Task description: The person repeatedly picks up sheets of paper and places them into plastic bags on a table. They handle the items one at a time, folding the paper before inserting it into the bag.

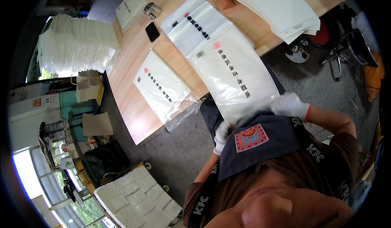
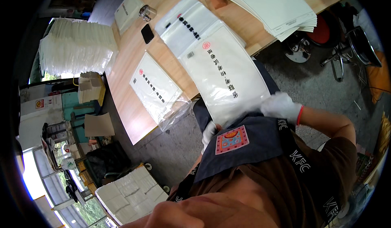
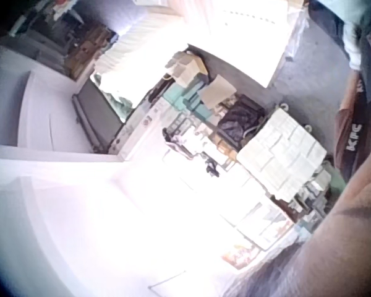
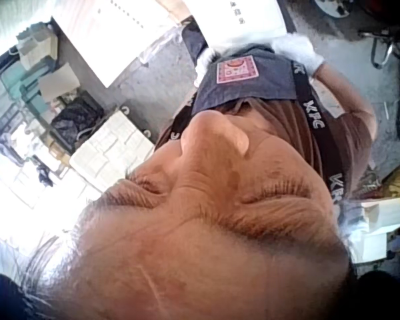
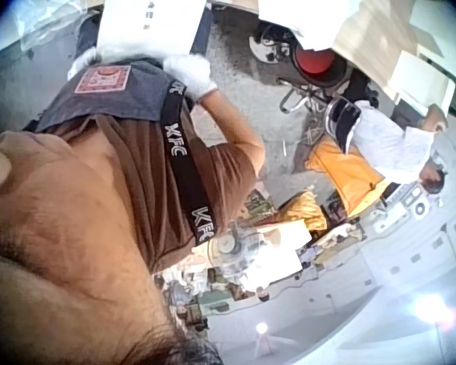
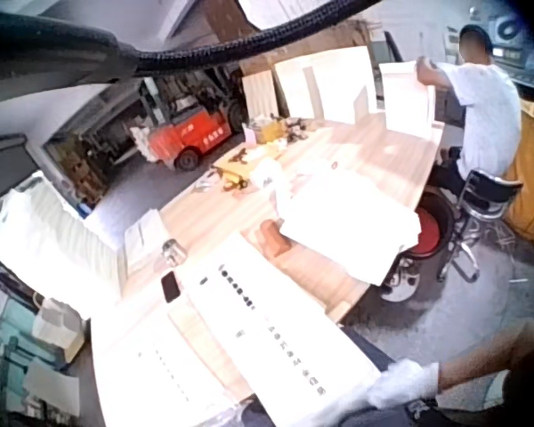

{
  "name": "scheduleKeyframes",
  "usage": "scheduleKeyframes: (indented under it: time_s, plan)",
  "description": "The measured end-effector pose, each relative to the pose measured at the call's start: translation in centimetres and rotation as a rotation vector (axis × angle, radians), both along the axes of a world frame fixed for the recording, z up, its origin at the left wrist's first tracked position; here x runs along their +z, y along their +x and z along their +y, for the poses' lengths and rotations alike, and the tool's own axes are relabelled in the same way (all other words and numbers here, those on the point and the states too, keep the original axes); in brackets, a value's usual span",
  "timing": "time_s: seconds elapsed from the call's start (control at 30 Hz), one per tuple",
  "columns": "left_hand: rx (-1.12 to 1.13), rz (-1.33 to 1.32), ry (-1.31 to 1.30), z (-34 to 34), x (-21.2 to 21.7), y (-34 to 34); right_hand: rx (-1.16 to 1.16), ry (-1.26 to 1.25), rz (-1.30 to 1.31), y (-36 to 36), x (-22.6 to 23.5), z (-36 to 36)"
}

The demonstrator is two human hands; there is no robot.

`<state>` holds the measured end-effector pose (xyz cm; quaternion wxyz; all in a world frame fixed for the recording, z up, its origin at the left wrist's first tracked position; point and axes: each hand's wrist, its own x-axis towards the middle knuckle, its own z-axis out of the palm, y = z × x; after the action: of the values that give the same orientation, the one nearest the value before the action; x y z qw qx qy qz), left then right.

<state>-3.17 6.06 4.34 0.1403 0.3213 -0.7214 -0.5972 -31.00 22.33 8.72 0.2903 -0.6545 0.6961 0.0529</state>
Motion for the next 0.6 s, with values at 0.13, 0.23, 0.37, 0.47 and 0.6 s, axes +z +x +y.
scheduleKeyframes:
  time_s: [0.13, 0.23, 0.37, 0.47, 0.6]
  plan:
    - [0.124, -0.098, -0.490, -2.9, -1.0, -4.0, -0.210, -0.329, 0.171, -2.9, 0.1, -2.0]
    - [-0.326, -0.149, -0.472, -3.7, -3.4, -0.7, -0.077, 0.172, 0.056, -2.7, -0.3, -0.4]
    - [0.218, -0.089, -0.286, -5.8, -5.4, -0.9, -0.737, -0.204, -0.733, -6.6, -3.5, -0.1]
    - [0.346, -0.065, 0.293, -9.6, -9.8, -4.3, -0.907, -0.590, -0.266, -7.5, -11.6, -2.8]
    - [0.250, -0.353, -0.180, -11.2, -10.3, -5.2, -0.909, -0.169, -0.957, -6.3, -12.2, -6.9]
